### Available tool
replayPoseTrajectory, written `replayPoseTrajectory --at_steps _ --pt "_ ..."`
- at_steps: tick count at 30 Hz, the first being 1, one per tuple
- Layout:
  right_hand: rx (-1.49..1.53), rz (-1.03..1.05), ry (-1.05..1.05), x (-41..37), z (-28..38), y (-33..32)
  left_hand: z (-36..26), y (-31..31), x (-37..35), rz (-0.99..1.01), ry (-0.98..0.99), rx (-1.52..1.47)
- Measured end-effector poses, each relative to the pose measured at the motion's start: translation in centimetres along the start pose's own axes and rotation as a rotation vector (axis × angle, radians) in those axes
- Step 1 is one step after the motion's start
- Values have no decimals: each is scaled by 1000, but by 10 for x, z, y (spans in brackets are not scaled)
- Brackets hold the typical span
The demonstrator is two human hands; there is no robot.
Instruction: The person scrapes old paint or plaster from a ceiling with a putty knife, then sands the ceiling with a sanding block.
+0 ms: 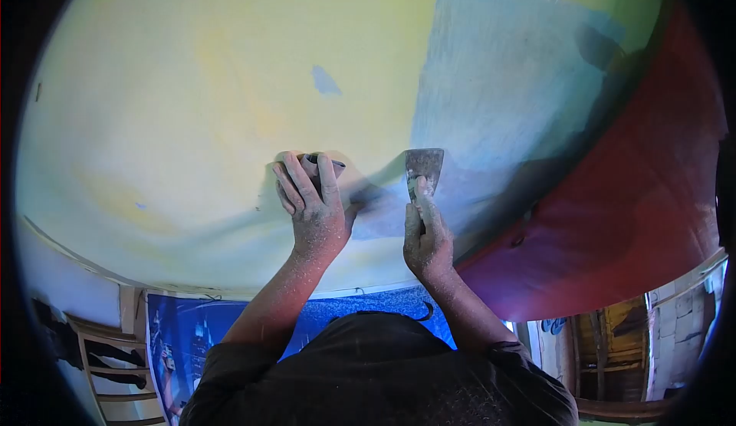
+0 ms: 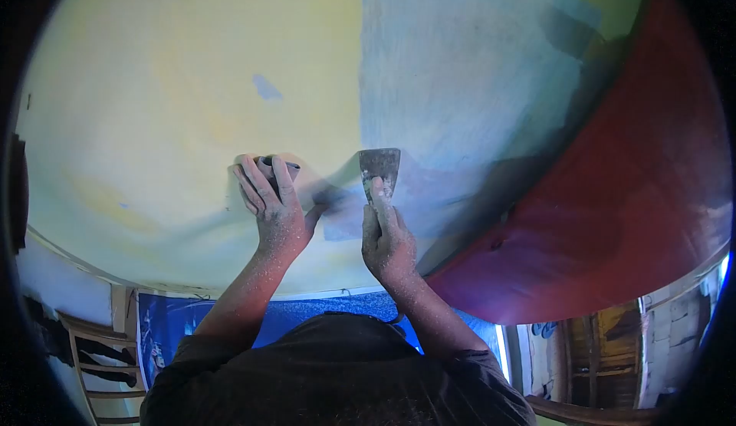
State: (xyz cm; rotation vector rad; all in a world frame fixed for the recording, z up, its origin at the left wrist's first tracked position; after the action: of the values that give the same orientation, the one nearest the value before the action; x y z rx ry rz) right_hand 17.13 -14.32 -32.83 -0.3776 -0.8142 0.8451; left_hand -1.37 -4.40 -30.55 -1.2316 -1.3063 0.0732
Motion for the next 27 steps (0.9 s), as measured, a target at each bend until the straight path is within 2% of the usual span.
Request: replayPoseTrajectory --at_steps 1,4,13,17,19,22,27 --pt "0 38 26 1 -2 2 -2 -2 1 -26 2 -16" --pt "3 -70 -76 -5 0 4 -2 -4 3 -40 -1 -38" --pt "-1 -169 -172 -3 0 4 -2 -4 2 -47 9 -29" --pt "-15 -149 -159 -2 -3 5 -2 -1 0 29 2 4" --pt "3 -153 -157 -1 1 1 -3 -1 -1 0 14 -6" --pt "-1 -51 -60 -1 6 -1 -1 -1 0 -5 20 -3" --pt "-33 -66 -91 0 3 -2 -5 0 1 11 -5 -2"
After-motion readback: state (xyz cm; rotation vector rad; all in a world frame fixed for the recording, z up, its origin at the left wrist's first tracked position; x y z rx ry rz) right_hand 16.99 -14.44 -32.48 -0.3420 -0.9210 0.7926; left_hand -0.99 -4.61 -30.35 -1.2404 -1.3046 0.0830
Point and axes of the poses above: each hand's wrist, its own x-axis towards the middle knuckle, its own y-axis out of the palm, z = x × y, the point moved 7 cm from there along x, towards the middle knuckle, and after that the axes turned 12 degrees about -x, right-handed, at the moved point
